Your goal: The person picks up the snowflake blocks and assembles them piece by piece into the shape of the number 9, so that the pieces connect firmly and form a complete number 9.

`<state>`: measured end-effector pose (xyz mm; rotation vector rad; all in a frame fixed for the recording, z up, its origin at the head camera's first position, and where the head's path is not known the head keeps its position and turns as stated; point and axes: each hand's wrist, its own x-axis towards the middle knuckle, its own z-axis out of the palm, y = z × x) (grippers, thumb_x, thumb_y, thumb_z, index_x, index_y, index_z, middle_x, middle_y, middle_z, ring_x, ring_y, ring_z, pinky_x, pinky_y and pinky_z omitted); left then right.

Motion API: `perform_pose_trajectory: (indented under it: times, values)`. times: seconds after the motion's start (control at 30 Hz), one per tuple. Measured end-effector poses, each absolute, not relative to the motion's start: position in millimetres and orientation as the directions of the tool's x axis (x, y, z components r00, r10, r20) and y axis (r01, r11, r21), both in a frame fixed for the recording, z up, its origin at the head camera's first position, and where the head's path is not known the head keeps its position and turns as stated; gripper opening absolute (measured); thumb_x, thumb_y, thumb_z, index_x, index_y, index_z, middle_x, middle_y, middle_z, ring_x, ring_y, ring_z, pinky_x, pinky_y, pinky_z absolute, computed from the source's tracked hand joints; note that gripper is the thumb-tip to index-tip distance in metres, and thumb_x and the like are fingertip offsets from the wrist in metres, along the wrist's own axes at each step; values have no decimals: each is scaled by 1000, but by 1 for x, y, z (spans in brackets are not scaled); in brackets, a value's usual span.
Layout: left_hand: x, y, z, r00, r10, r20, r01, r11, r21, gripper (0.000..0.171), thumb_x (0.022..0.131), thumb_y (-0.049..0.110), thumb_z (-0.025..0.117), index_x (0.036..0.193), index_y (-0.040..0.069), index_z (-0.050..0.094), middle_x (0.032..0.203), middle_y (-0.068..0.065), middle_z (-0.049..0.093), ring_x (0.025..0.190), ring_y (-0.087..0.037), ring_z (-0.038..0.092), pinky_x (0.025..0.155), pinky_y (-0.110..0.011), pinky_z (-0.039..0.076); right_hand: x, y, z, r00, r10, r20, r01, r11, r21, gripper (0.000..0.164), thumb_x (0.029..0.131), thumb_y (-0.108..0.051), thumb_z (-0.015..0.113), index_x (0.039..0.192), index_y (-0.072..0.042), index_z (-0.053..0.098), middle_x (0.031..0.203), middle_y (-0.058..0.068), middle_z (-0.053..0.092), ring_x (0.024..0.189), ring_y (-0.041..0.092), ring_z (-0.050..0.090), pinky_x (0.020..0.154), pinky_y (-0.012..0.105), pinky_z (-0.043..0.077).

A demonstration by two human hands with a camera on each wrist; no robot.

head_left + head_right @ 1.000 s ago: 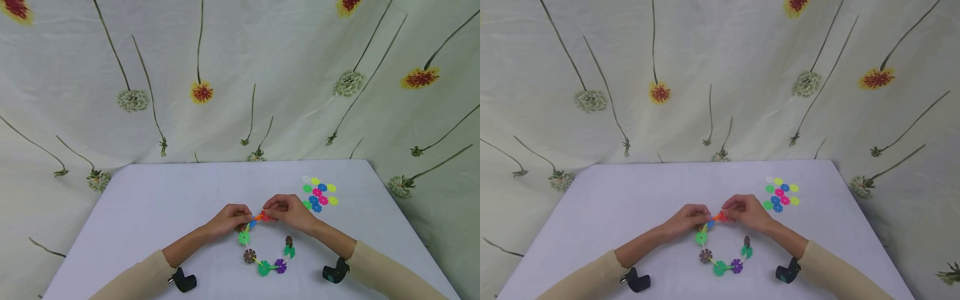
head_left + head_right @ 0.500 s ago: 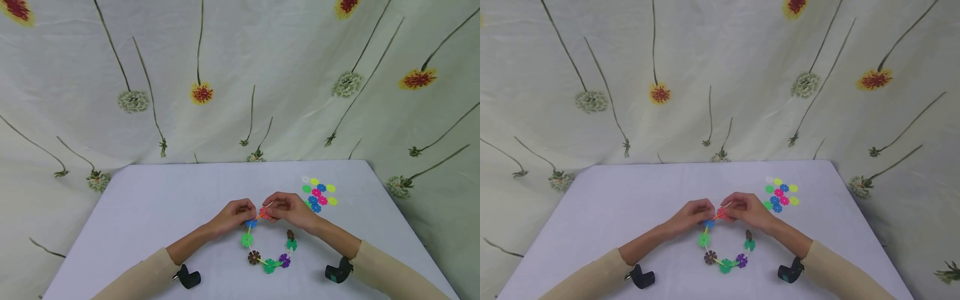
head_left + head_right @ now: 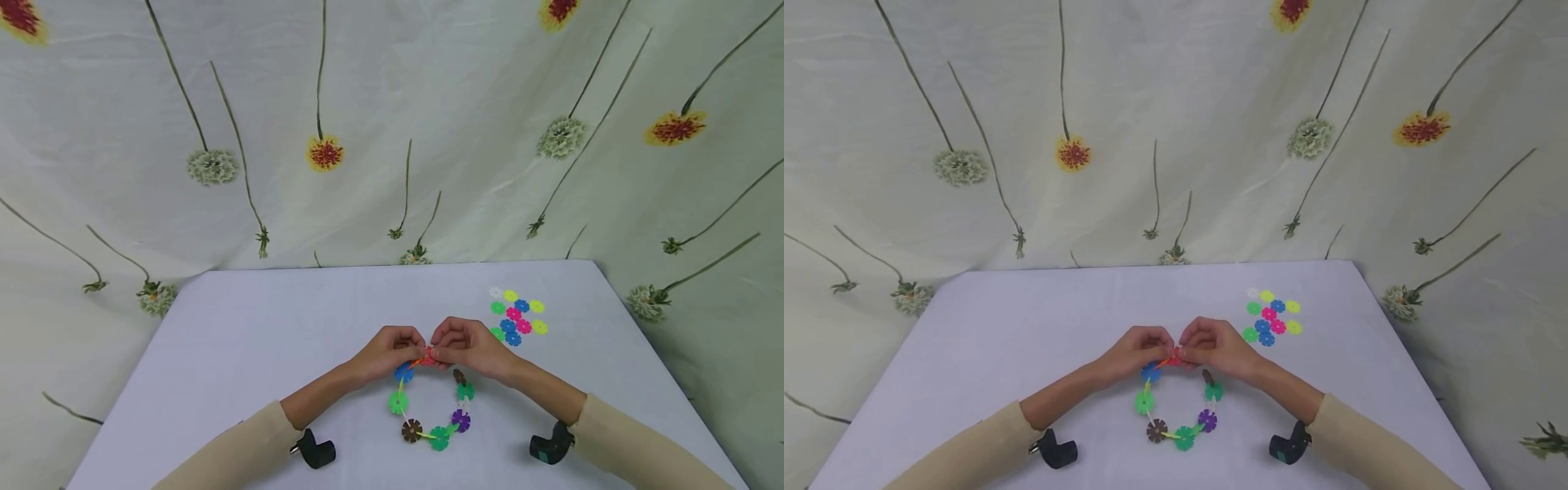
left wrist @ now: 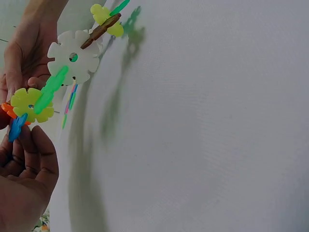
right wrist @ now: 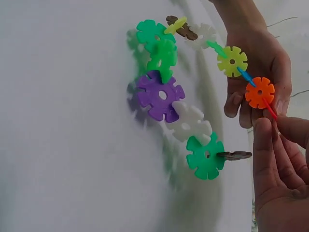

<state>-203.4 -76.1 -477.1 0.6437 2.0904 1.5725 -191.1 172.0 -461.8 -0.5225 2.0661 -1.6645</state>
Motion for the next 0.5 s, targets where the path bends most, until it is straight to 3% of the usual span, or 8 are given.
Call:
perform_pose_trajectory:
  times: [0.2, 0.5]
  values:
    - [-204, -78, -479, -802, 590, -93, 78, 258, 963, 18, 105, 17, 64, 106, 1, 71, 90, 1, 70, 80, -10, 61, 81, -19, 55, -191, 189, -465, -872, -487, -50, -123, 317, -940, 30, 103, -13, 72, 123, 6, 63, 110, 26, 74, 96, 37, 76, 84, 27, 64]
    - [-204, -81, -479, -805, 582, -113, 40, 243, 969, 22, 107, 19, 61, 108, -1, 71, 87, 7, 67, 82, -10, 61, 81, -19, 53, -193, 233, -465, -921, -390, -24, -261, 661, -703, 21, 101, -19, 74, 119, -9, 73, 109, 3, 75, 89, 15, 63, 76, 25, 55]
